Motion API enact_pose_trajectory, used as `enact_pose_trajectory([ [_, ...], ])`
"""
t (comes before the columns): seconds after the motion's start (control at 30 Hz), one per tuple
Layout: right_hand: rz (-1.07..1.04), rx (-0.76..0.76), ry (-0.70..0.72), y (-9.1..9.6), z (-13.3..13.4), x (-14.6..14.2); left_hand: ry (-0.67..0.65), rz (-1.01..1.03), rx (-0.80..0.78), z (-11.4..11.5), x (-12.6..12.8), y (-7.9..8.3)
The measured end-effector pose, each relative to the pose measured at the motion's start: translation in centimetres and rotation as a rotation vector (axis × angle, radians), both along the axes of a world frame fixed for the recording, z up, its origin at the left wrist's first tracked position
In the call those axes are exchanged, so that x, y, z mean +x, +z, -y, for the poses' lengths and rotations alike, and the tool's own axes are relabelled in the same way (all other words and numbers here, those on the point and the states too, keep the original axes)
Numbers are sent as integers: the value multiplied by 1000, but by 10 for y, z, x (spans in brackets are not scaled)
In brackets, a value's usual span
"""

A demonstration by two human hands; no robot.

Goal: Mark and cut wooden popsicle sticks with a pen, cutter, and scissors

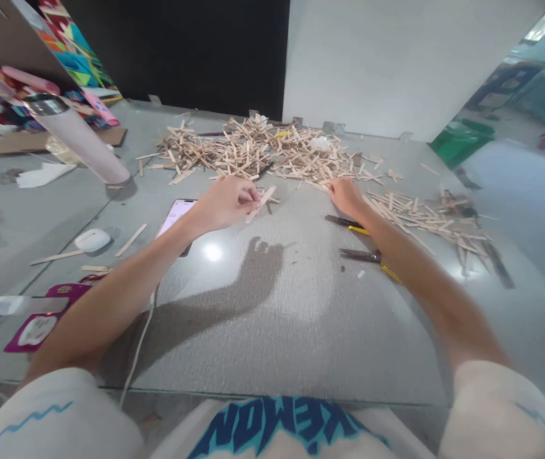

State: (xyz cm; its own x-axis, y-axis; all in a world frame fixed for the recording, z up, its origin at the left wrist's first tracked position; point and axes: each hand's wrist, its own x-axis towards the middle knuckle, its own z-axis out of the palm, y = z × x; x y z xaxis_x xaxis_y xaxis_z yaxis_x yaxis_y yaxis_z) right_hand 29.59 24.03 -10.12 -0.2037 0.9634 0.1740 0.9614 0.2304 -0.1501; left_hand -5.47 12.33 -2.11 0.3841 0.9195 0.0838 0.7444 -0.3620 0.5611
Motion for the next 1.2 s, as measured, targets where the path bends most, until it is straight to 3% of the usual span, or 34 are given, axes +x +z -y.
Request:
enact_pose_trajectory([
  [0.2,-34,12,238,4,67,19,-151,-45,-14,-2,3,-10],
  [0.33,6,-3,373,9,108,50,-177,-49,7,-1,5,-14],
  [0.47,122,83,218,6,115,83,-186,-55,18,-2,6,-16],
  [0.73,200,115,-17,-24,110,119,-188,-45,11,-3,7,-18],
  [0.93,236,177,-240,-21,120,148,-148,-41,15,-1,7,-15],
  [1.1,197,186,-149,-38,160,138,-149,-34,6,0,8,-16],
  [1.2,195,185,-176,-49,175,145,-146,-41,21,0,8,-17],
])
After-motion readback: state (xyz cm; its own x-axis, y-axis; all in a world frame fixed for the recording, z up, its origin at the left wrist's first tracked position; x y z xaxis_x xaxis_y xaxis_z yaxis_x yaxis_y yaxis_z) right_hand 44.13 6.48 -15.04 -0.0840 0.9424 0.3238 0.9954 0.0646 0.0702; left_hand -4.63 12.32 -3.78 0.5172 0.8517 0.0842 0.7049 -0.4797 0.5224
